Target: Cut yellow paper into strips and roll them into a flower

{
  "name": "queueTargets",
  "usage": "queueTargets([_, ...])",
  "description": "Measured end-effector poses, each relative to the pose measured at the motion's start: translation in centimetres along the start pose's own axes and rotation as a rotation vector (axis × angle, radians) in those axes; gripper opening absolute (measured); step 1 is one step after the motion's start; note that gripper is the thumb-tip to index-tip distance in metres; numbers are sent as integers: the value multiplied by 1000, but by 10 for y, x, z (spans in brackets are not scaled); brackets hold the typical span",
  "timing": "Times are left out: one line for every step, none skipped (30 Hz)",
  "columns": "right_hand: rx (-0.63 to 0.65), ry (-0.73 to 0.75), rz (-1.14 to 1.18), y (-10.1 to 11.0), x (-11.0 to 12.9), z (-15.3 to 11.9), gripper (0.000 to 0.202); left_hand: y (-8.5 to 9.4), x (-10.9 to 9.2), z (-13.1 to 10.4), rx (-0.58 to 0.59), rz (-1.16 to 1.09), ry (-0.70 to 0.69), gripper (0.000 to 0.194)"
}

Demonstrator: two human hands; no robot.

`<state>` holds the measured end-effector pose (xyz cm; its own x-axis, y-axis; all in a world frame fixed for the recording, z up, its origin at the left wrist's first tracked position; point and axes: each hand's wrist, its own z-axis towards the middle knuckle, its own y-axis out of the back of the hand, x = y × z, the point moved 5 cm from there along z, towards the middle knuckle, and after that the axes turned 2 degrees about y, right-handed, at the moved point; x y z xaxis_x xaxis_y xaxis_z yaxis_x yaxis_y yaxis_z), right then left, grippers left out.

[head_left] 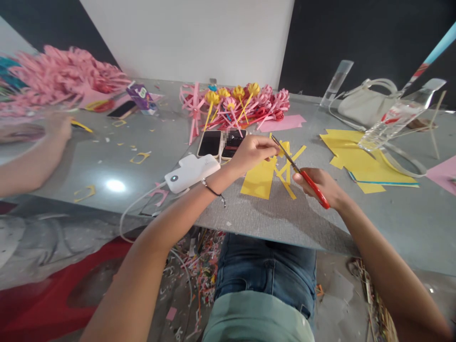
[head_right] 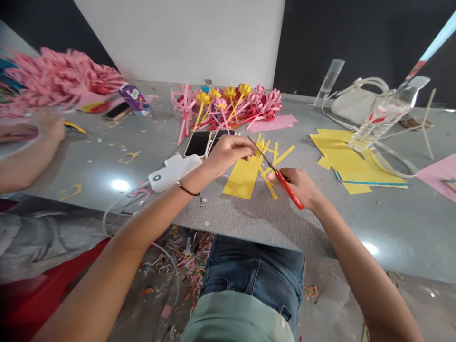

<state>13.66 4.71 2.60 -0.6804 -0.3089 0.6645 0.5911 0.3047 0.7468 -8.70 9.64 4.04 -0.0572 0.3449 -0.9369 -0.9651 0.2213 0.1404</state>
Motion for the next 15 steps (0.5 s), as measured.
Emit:
queueTargets([-2, 1, 4, 0, 0, 0, 64, 0, 0, 0, 0, -1, 2, 15])
queueTargets([-2, 1, 7, 0, 1, 0, 64, 0, 0, 0, 1, -2, 2, 15])
queueTargets([-3, 0, 11, 0, 1, 0, 65, -1, -1, -1, 2, -2, 3, 15])
queueTargets([-3, -3, 14, 0, 2, 0, 65, -1, -1, -1, 2, -1, 5, 15])
queueTargets([-3, -7, 16, 0, 2, 0, 65, -1, -1, -1, 2, 0, 8, 15])
queueTargets([-3, -12, 16, 0, 2, 0, 66, -1, -1, -1, 1, 1, 11, 15])
queueTargets([-4, -17, 17, 0, 3, 0, 66, -1, -2, -2, 0, 0, 13, 15])
queueTargets([-5, -20, 19, 0, 3, 0, 67, -1, -2, -2, 0, -2, 13, 15])
queueTargets([-6, -22, 20, 0, 3, -1, 67, -2, -2, -2, 1, -5, 13, 15])
queueTargets([-7, -23, 21, 0, 3, -1, 67, -2, -2, -2, 1, -6, 14, 15])
queueTargets([-7, -24, 23, 0, 3, -1, 67, -2, -2, -2, 1, -7, 16, 16])
queueTargets([-5, -25, 24, 0, 3, 0, 67, -2, -2, -2, 2, -5, 20, 16])
queueTargets([-4, -27, 23, 0, 3, 0, 67, -2, -2, -2, 2, -2, 25, 16])
queueTargets([-3, -27, 23, 0, 3, 0, 67, -2, -2, -2, 1, -1, 29, 16])
queueTargets([-3, -27, 23, -1, 3, 0, 67, -2, -2, -2, -1, -1, 32, 16])
